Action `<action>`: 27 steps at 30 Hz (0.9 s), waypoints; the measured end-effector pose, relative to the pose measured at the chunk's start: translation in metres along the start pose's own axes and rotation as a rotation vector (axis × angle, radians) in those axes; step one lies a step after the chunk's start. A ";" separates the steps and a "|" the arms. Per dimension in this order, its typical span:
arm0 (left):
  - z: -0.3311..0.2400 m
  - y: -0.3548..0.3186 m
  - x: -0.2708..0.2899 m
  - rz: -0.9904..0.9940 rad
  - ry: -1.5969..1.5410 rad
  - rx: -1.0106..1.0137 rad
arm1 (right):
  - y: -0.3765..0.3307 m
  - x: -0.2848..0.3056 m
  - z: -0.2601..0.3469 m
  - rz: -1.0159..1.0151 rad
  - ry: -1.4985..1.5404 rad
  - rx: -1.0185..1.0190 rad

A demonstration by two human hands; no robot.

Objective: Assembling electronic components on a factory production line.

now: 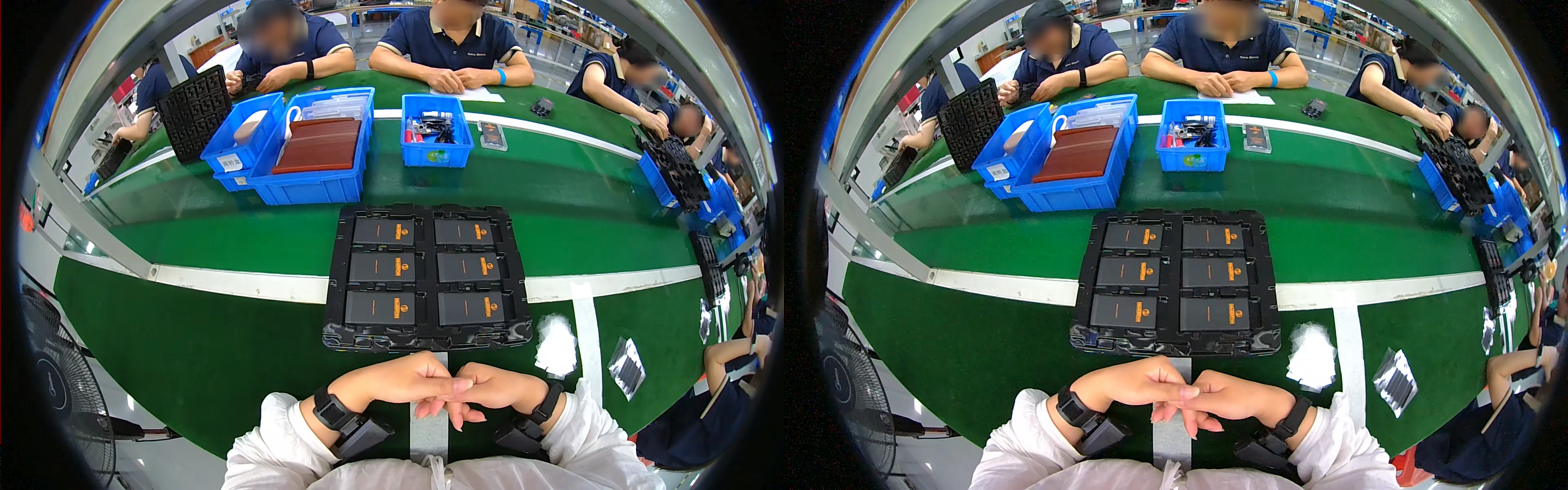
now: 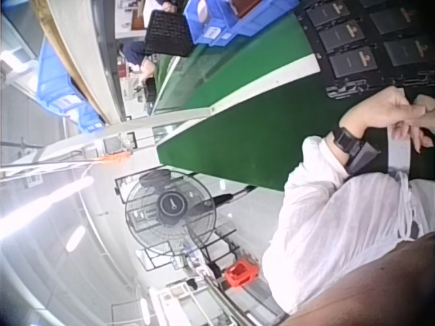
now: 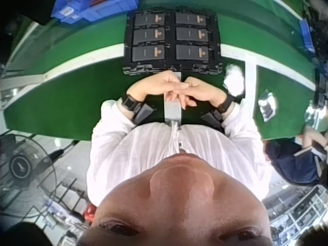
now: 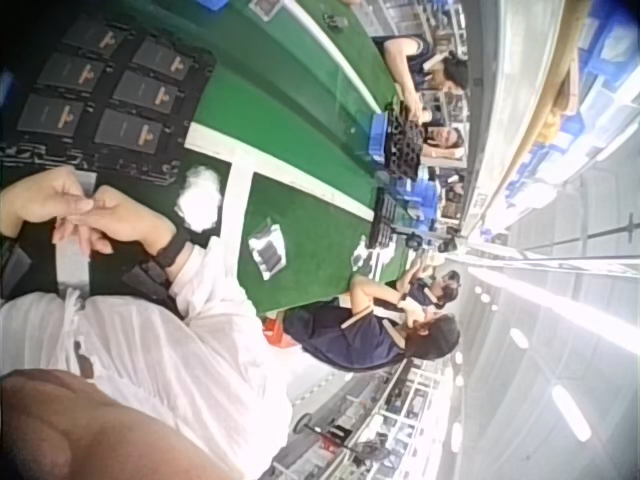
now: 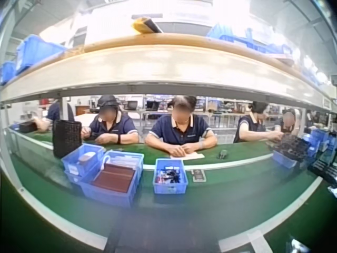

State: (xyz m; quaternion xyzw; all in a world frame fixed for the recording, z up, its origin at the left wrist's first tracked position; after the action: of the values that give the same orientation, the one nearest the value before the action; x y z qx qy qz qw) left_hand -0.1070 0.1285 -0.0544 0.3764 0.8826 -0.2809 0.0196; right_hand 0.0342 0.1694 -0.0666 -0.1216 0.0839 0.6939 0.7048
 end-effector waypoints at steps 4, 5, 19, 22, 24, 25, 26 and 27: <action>0.006 0.005 0.003 -0.015 -0.035 -0.005 | 0.003 -0.005 -0.002 -0.083 -0.035 0.105; 0.006 0.004 0.003 -0.016 -0.037 -0.003 | 0.003 -0.007 0.006 -0.082 0.005 0.081; 0.004 0.001 0.002 0.040 -0.039 -0.016 | 0.002 -0.003 0.009 -0.007 0.080 0.041; 0.003 0.001 0.002 0.042 -0.037 -0.017 | 0.003 -0.002 0.006 -0.008 0.016 0.065; 0.003 0.001 0.001 0.041 -0.038 -0.017 | 0.002 -0.002 0.006 -0.014 0.029 0.077; 0.003 0.001 0.001 0.038 -0.038 -0.016 | 0.002 -0.002 0.006 -0.015 0.028 0.076; 0.003 0.001 0.001 0.038 -0.038 -0.016 | 0.003 -0.002 0.006 -0.009 0.058 0.060; 0.001 0.000 0.001 0.035 -0.038 -0.017 | 0.003 -0.003 0.006 -0.003 0.087 0.044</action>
State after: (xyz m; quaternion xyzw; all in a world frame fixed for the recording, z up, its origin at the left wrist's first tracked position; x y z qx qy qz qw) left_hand -0.1079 0.1286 -0.0560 0.3860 0.8778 -0.2803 0.0446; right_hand 0.0310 0.1687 -0.0601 -0.1364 0.1295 0.6850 0.7039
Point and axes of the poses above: each hand's wrist, its own y-axis towards the middle knuckle, its own x-axis out of the back of the hand, z = x × y, the point moved 2 cm from there along y, towards the middle knuckle, and after that the axes turned 11 degrees about x, right-handed, at the moved point
